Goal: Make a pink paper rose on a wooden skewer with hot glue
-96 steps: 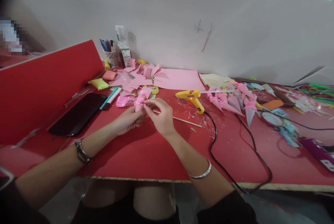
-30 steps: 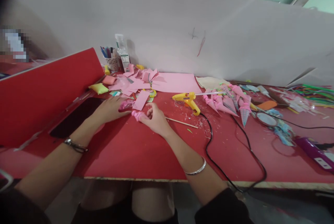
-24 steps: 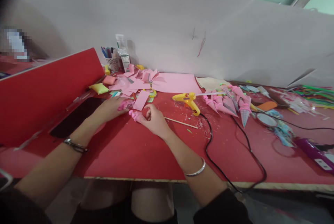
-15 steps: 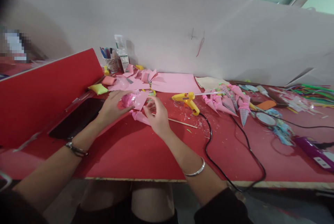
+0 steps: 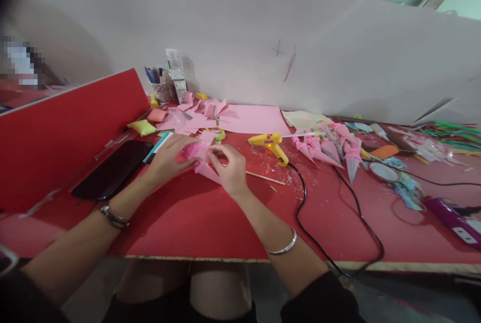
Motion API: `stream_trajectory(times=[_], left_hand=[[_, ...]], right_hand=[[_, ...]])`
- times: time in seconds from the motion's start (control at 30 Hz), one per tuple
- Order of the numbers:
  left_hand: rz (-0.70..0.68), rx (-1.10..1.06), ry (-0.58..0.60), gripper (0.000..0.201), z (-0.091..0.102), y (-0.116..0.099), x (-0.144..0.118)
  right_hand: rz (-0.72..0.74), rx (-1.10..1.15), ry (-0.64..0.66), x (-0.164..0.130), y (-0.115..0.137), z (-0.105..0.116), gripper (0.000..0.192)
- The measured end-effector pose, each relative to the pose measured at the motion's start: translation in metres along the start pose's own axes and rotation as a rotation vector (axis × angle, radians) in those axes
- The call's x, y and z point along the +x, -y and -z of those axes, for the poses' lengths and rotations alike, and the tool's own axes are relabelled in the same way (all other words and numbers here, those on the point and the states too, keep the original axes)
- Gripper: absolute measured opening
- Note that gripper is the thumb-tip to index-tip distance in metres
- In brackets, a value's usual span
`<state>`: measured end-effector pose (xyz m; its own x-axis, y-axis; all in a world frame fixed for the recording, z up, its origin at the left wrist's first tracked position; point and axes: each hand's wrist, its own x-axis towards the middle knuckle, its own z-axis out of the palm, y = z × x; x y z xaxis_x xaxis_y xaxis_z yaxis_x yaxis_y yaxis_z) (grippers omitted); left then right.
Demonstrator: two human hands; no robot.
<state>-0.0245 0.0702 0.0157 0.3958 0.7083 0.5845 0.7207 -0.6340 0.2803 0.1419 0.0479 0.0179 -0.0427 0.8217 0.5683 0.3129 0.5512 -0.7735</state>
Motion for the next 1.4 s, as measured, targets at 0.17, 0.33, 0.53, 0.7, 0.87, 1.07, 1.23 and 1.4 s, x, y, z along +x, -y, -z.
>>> stream_trajectory(times=[0.17,0.33,0.53,0.7,0.87,1.07,1.23,1.4], left_hand=[[-0.006,0.021,-0.003,0.034,0.0,0.001,0.0],[0.083,0.063,-0.082,0.032,0.003,0.004,0.002],[0.197,0.168,-0.116,0.032,0.006,0.007,0.003],[0.349,0.309,-0.04,0.029,0.003,0.015,-0.003],[0.334,0.194,-0.007,0.035,-0.002,0.02,-0.003],[0.132,-0.048,0.28,0.036,0.003,0.007,0.0],[0.108,-0.064,0.422,0.033,0.002,-0.003,-0.002],[0.107,-0.089,0.41,0.031,-0.001,-0.005,-0.001]], right_hand=[[-0.062,0.086,-0.063,0.002,-0.002,0.001,0.004],[-0.133,0.136,-0.127,0.005,-0.004,0.002,0.011],[-0.213,0.185,-0.055,0.004,-0.002,0.0,0.015],[-0.283,0.315,-0.02,0.003,0.001,-0.001,0.01],[-0.28,0.305,0.015,0.002,0.003,0.0,0.02],[-0.281,0.285,0.005,0.003,-0.004,-0.002,0.008],[-0.239,0.221,0.012,0.002,-0.009,-0.003,0.012],[-0.266,0.235,0.005,0.003,-0.011,-0.003,0.017]])
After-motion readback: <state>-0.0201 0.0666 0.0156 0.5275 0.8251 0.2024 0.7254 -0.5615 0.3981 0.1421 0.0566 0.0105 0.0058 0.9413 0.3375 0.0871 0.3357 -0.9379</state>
